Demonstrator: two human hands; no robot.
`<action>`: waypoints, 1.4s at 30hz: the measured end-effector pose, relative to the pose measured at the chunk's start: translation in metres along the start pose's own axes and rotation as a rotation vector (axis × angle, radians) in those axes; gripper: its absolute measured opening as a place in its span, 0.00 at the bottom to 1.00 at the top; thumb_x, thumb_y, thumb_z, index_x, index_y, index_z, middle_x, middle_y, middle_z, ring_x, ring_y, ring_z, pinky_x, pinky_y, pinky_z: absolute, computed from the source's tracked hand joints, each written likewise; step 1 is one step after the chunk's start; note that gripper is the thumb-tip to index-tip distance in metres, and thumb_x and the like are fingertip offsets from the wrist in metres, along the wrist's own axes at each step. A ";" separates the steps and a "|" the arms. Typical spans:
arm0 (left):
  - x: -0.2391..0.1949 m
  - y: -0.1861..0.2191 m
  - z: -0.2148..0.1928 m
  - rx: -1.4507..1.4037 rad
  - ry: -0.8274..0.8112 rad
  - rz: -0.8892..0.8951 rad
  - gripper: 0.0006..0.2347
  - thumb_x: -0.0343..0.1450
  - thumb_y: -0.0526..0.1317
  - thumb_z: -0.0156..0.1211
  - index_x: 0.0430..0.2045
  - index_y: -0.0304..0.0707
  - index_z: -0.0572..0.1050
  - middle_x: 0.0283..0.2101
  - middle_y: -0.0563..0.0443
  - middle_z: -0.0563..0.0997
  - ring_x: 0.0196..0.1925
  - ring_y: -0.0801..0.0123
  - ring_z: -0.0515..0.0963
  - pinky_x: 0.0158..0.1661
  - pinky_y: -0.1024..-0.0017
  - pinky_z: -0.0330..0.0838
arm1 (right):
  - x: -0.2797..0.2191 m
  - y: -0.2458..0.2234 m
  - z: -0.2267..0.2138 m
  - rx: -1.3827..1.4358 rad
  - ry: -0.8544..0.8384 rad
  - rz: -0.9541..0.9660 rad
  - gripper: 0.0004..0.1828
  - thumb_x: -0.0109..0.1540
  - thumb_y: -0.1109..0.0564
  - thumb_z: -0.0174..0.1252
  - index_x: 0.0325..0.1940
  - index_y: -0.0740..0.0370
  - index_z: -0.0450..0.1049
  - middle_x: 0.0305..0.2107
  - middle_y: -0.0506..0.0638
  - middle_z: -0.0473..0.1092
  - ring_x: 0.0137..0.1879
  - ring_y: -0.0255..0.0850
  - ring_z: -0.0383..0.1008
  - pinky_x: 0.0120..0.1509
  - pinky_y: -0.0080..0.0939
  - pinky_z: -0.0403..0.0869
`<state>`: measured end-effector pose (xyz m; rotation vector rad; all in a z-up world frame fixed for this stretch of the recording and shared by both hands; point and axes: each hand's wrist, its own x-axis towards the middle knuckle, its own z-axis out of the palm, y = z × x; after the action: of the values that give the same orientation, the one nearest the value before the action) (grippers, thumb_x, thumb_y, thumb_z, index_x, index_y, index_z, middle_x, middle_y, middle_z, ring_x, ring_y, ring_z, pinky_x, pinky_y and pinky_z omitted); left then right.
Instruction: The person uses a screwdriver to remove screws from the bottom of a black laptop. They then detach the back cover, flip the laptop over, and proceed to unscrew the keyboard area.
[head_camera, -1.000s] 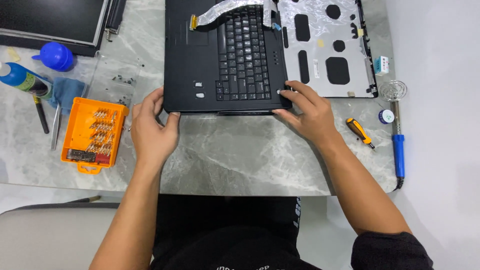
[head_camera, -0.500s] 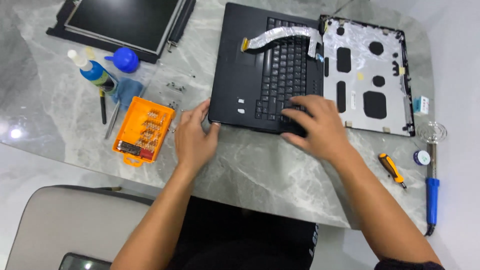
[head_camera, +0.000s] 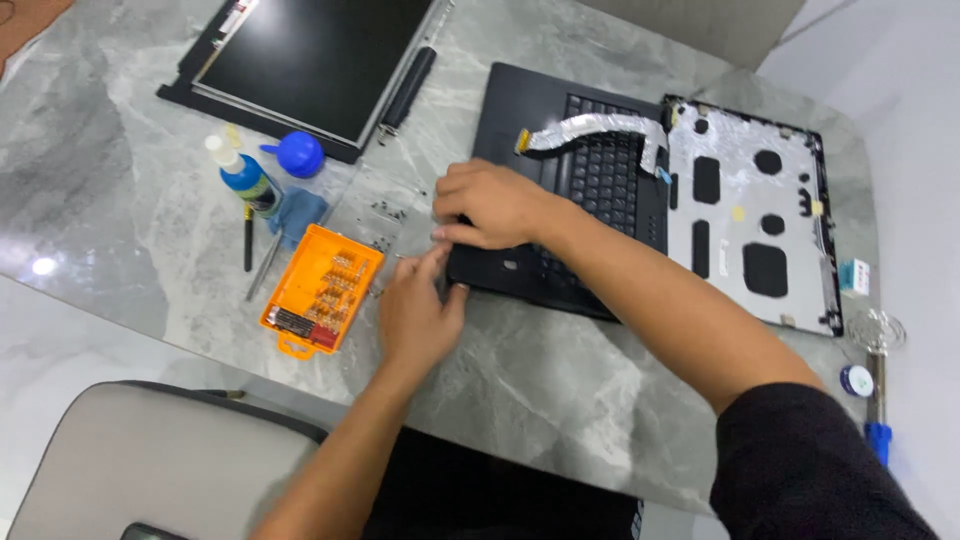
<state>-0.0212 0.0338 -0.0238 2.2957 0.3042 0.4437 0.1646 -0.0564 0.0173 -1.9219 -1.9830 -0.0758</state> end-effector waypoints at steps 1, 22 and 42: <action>0.000 0.005 -0.003 -0.001 0.009 -0.007 0.22 0.60 0.39 0.65 0.49 0.39 0.73 0.41 0.44 0.82 0.47 0.52 0.75 0.44 0.59 0.69 | 0.004 0.001 0.000 0.002 -0.005 -0.010 0.09 0.61 0.48 0.56 0.34 0.53 0.75 0.27 0.47 0.69 0.40 0.46 0.70 0.47 0.47 0.69; 0.003 0.017 -0.012 0.015 -0.054 -0.038 0.17 0.61 0.38 0.60 0.43 0.31 0.73 0.33 0.37 0.80 0.49 0.44 0.74 0.45 0.55 0.64 | 0.016 0.014 0.010 0.144 -0.068 -0.051 0.14 0.56 0.56 0.53 0.15 0.53 0.65 0.14 0.42 0.60 0.25 0.37 0.61 0.38 0.37 0.62; 0.008 0.034 -0.028 -0.032 -0.048 0.012 0.16 0.63 0.35 0.58 0.44 0.26 0.73 0.47 0.35 0.79 0.49 0.45 0.74 0.43 0.54 0.65 | 0.024 0.069 -0.013 0.028 0.046 0.040 0.19 0.61 0.51 0.58 0.17 0.53 0.65 0.18 0.43 0.60 0.32 0.40 0.63 0.42 0.39 0.64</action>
<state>-0.0224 0.0317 0.0210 2.2749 0.2582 0.3956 0.2344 -0.0326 0.0216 -1.9237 -1.9058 -0.0810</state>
